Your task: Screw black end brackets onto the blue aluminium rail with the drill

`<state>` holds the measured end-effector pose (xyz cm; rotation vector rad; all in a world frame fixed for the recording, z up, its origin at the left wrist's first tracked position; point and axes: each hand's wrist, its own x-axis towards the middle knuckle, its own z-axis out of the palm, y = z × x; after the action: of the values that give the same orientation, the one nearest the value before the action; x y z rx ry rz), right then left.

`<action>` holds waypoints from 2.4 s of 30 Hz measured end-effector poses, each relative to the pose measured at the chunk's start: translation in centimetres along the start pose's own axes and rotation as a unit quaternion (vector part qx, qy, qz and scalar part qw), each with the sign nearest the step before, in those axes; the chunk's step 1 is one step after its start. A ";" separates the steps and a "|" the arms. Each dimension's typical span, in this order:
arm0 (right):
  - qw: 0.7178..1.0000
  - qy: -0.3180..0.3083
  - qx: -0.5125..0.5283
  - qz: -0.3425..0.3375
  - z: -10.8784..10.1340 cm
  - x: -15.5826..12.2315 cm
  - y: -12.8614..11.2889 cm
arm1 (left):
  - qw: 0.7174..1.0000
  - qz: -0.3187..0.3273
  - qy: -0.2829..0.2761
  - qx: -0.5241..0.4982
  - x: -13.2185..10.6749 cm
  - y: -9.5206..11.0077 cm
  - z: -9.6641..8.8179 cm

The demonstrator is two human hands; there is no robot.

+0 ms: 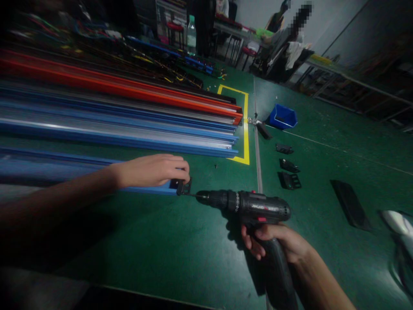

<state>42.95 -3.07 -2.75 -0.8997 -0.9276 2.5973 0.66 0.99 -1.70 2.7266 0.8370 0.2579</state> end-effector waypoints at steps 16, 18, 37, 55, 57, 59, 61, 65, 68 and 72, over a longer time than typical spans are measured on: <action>0.997 0.073 -0.029 0.020 0.4 -0.2 0.0 | 1.000 -0.010 -0.010 0.004 0.0 0.0 -0.1; 0.997 0.076 -0.029 0.019 0.4 -0.2 0.0 | 1.000 -0.011 -0.011 0.002 0.0 0.0 -0.1; 0.999 0.045 -0.005 0.006 0.0 -0.1 0.2 | 1.000 -0.008 -0.013 0.004 0.0 0.1 -0.2; 0.999 0.033 -0.009 0.009 0.0 0.0 0.0 | 1.000 -0.007 -0.002 -0.008 0.0 0.2 -0.3; 0.999 0.035 -0.009 0.009 0.0 0.0 0.1 | 1.000 -0.008 -0.005 -0.007 0.0 0.2 -0.3; 0.999 0.033 -0.006 0.006 -0.1 -0.1 0.2 | 1.000 -0.006 -0.009 -0.006 0.0 0.2 -0.3; 1.000 0.030 -0.003 0.002 -0.3 -0.1 0.3 | 1.000 -0.008 -0.012 -0.006 0.0 0.1 -0.3; 0.999 0.036 -0.007 0.006 -0.1 -0.2 0.2 | 1.000 -0.014 -0.010 -0.006 0.0 0.1 -0.3; 0.997 0.068 -0.025 0.021 0.4 -0.2 0.0 | 1.000 -0.012 -0.009 -0.007 0.0 0.2 -0.4; 0.994 0.094 -0.043 0.028 1.0 -0.2 -0.3 | 1.000 -0.008 -0.003 -0.008 0.0 0.2 -0.4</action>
<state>42.45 -3.38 -1.83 -1.1849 -0.9819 2.4809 0.63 0.92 -1.31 2.7024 0.8515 0.2507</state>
